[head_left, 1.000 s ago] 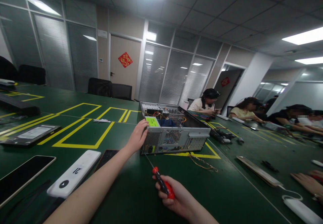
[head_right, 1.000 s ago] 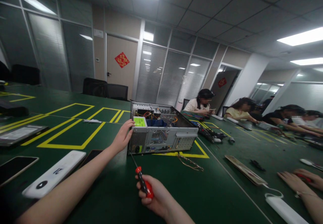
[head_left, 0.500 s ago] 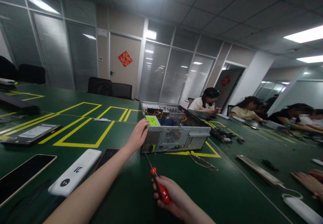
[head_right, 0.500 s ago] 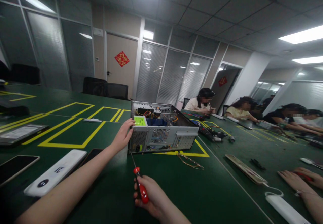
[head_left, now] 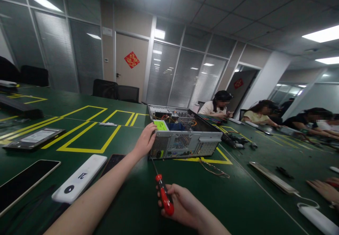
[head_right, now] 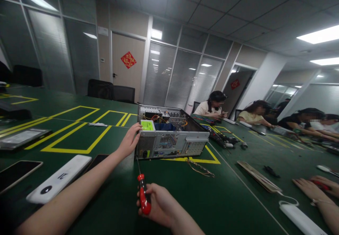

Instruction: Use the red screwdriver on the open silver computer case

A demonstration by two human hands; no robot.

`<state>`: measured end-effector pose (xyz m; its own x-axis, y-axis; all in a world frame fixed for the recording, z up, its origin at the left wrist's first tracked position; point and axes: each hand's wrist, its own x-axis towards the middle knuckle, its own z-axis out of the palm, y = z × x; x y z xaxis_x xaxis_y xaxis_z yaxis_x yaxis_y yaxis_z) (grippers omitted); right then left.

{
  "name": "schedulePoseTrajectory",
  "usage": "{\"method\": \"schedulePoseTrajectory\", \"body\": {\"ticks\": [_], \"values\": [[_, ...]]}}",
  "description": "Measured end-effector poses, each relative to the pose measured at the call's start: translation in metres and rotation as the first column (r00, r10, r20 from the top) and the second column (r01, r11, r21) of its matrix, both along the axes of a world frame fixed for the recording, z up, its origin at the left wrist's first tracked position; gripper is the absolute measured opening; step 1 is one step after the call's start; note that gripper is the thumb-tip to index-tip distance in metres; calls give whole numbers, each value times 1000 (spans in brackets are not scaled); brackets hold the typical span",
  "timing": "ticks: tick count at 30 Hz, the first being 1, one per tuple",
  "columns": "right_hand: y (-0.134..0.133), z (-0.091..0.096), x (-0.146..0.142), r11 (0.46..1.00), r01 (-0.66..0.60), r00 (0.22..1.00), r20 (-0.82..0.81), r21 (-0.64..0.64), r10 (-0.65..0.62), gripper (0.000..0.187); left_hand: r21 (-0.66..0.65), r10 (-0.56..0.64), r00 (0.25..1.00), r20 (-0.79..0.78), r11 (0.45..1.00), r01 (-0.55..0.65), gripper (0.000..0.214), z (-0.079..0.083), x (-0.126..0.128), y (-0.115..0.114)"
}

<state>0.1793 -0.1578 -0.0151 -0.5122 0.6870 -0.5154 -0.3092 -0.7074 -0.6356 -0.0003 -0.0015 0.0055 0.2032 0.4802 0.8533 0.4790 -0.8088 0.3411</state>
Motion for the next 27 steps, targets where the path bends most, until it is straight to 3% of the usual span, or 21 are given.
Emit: {"method": "schedulePoseTrajectory", "body": {"ticks": [3, 8, 12, 21, 24, 27], "values": [[0, -1, 4, 997, -20, 1000, 4, 74, 20, 33, -6, 5, 1000, 0, 1000, -5, 24, 0, 0, 0], [5, -8, 8, 988, 149, 989, 17, 41, -150, 45, -3, 11, 1000, -2, 1000, -11, 24, -1, 0, 0], [6, -7, 2, 996, 70, 994, 86, 46, -74, 40, -4, 11, 1000, -2, 1000, -11, 25, -2, 0, 1], [-6, -9, -28, 958, 68, 921, 352, 280, -168, 40, 9, -1, 1000, -2, 1000, 1, 25, -1, -2, 0], [-4, -11, -29, 978, 100, 947, 284, 182, -149, 30, 8, 8, 1000, -7, 1000, -8, 25, -1, -2, 1], [-1, -8, -21, 994, 103, 993, 51, 34, -104, 27, 5, 16, 1000, -11, 1000, -15, 25, -2, -2, 1]]}}
